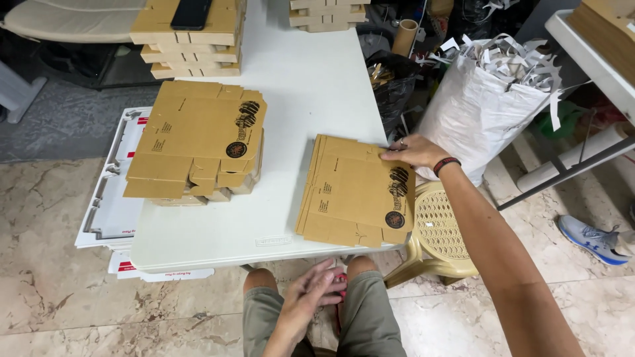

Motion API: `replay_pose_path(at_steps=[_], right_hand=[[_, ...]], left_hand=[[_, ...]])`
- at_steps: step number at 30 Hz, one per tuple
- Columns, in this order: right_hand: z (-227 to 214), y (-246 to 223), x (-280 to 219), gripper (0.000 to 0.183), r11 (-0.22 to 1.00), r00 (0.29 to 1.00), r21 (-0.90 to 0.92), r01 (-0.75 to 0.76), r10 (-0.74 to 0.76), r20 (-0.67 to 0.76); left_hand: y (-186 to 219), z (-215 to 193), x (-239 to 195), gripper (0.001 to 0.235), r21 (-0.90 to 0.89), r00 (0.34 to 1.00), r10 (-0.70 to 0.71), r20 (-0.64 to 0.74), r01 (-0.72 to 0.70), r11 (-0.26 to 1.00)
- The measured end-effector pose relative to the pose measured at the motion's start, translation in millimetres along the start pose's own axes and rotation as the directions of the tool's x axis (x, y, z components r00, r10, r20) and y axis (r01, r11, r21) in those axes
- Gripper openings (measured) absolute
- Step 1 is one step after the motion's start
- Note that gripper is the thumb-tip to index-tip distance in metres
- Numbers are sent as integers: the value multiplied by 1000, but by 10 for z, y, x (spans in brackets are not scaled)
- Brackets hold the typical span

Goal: Folding flat cardboard templates into boxes at a table and then stacking and inspecting them while sitting on the floor.

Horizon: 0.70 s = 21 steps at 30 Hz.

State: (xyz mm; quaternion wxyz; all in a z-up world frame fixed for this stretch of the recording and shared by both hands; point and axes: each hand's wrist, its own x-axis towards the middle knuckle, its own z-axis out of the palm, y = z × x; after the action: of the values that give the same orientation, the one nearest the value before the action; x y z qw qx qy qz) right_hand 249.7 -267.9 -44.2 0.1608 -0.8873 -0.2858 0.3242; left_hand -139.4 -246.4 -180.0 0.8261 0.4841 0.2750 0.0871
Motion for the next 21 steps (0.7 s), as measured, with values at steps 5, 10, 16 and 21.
replay_pose_path(at_steps=[5, 10, 16, 21], right_hand=[[-40, -160, -252, 82, 983, 995, 158, -98, 95, 26], [317, 113, -943, 84, 855, 960, 519, -1, 146, -237], [2280, 927, -1788, 51, 554, 744, 566, 610, -156, -649], [2478, 24, -1992, 88, -309, 963, 912, -269, -102, 249]], left_hand=[[315, 249, -122, 36, 350, 936, 341, -90, -290, 891], [1080, 322, 422, 18, 691, 420, 864, 276, -712, 126], [2017, 477, 2222, 67, 874, 771, 451, 450, -483, -47], [2109, 492, 2347, 64, 939, 944, 55, 326, -317, -134]])
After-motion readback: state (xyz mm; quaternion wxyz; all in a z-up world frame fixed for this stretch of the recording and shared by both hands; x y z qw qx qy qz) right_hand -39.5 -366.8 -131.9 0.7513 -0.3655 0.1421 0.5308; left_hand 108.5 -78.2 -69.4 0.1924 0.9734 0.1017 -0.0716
